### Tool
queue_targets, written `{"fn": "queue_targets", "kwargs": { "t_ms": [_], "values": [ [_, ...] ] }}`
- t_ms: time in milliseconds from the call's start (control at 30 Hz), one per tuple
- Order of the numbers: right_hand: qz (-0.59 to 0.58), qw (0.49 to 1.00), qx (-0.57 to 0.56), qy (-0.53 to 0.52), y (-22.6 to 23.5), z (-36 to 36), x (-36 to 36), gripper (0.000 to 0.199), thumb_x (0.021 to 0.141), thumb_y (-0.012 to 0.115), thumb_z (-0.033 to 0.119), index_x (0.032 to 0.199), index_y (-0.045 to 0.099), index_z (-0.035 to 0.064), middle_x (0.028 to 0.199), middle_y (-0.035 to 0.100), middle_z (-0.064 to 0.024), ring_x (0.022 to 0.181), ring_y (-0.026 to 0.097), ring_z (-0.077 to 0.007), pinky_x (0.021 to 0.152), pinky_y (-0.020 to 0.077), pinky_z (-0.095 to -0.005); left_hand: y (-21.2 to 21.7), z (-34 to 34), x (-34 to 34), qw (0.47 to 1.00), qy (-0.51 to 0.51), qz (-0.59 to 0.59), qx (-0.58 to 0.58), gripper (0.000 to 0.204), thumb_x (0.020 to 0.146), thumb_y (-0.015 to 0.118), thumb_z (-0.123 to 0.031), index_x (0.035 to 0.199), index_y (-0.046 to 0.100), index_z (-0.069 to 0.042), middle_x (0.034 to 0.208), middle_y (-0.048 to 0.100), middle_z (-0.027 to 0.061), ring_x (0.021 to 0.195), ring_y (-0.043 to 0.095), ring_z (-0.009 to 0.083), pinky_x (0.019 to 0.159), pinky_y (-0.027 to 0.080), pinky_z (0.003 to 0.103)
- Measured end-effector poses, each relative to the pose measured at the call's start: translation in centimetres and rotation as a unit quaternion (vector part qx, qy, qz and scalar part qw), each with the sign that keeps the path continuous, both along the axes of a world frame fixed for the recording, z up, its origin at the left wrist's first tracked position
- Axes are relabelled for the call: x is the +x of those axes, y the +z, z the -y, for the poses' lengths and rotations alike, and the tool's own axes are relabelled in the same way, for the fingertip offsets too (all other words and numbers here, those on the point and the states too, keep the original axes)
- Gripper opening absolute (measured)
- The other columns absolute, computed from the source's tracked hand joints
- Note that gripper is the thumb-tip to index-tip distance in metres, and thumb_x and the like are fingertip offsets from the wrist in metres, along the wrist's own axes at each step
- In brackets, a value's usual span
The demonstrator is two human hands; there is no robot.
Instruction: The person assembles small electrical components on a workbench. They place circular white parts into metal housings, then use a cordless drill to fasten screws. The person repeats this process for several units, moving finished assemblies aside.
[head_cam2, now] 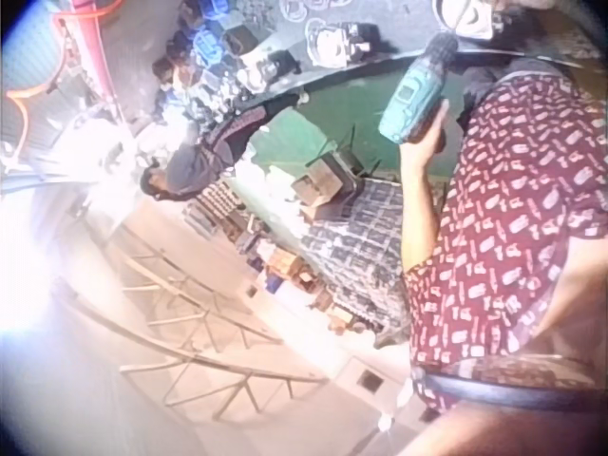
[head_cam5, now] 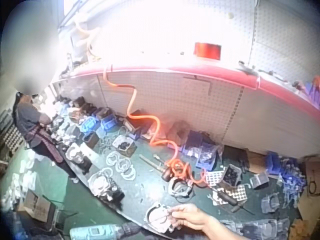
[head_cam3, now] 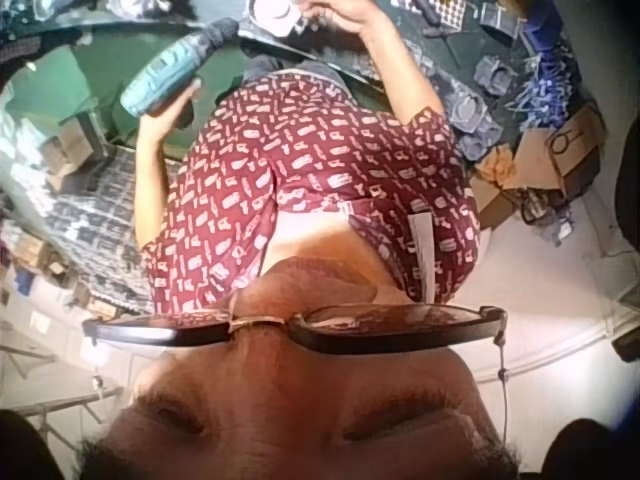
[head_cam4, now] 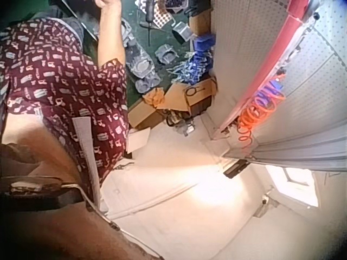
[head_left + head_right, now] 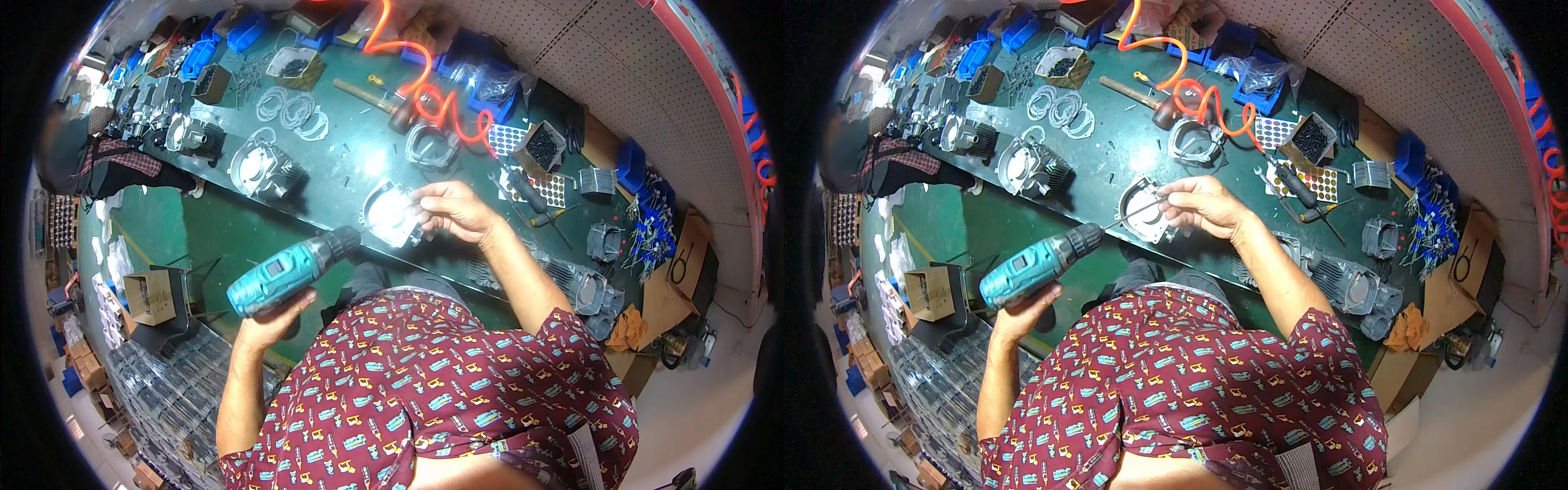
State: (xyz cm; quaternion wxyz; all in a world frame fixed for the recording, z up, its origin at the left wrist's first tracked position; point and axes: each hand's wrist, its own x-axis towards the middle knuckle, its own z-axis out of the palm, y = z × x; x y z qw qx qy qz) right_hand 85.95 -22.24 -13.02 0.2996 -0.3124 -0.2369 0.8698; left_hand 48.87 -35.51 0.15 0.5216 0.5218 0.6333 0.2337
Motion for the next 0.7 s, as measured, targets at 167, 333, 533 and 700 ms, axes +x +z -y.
{"fn": "queue_targets", "kwargs": {
  "t_ms": [167,333,533,700],
  "values": [
    [0.033,0.995,0.061,0.068,1.3,-0.3,-0.9,0.034,0.098,0.063,0.009,0.127,0.060,-0.0087,0.109,0.070,-0.0203,0.094,0.073,-0.0232,0.078,0.0632,-0.0319,0.1,0.5,-2.1,1.000,-0.015,0.024,0.015,0.032,0.087,0.083,-0.017,0.116,0.070,-0.009,0.102,0.071,0.0010,0.091,0.065,0.0150,0.083,0.054,0.034],
    [0.126,0.974,0.159,0.097,4.3,-1.8,-3.7,0.039,0.098,0.059,0.006,0.135,0.056,-0.0056,0.106,0.072,-0.0161,0.087,0.073,-0.0200,0.076,0.0609,-0.0284,0.6,2.0,-2.6,0.997,0.071,0.019,0.010,0.034,0.087,0.082,-0.011,0.118,0.069,-0.004,0.106,0.071,0.0042,0.096,0.065,0.0151,0.086,0.054,0.032],
    [0.402,0.580,0.695,0.134,-0.6,-3.6,-5.1,0.092,0.068,0.083,0.028,0.148,0.044,0.0078,0.148,0.049,-0.0161,0.138,0.044,-0.0360,0.110,0.0388,-0.0528,1.8,1.7,-2.7,0.997,0.035,-0.055,0.039,0.035,0.087,0.082,-0.014,0.119,0.069,-0.006,0.105,0.072,0.0033,0.094,0.066,0.0139,0.085,0.054,0.032],
    [0.338,0.563,0.712,0.248,-2.5,-5.3,-6.0,0.100,0.057,0.090,0.024,0.145,0.044,0.0094,0.140,0.049,-0.0136,0.134,0.044,-0.0355,0.109,0.0402,-0.0482,4.1,-0.4,-1.3,0.995,-0.014,-0.102,0.006,0.032,0.087,0.082,-0.014,0.116,0.071,-0.007,0.101,0.073,0.0022,0.090,0.067,0.0124,0.082,0.055,0.031]
  ]
}}
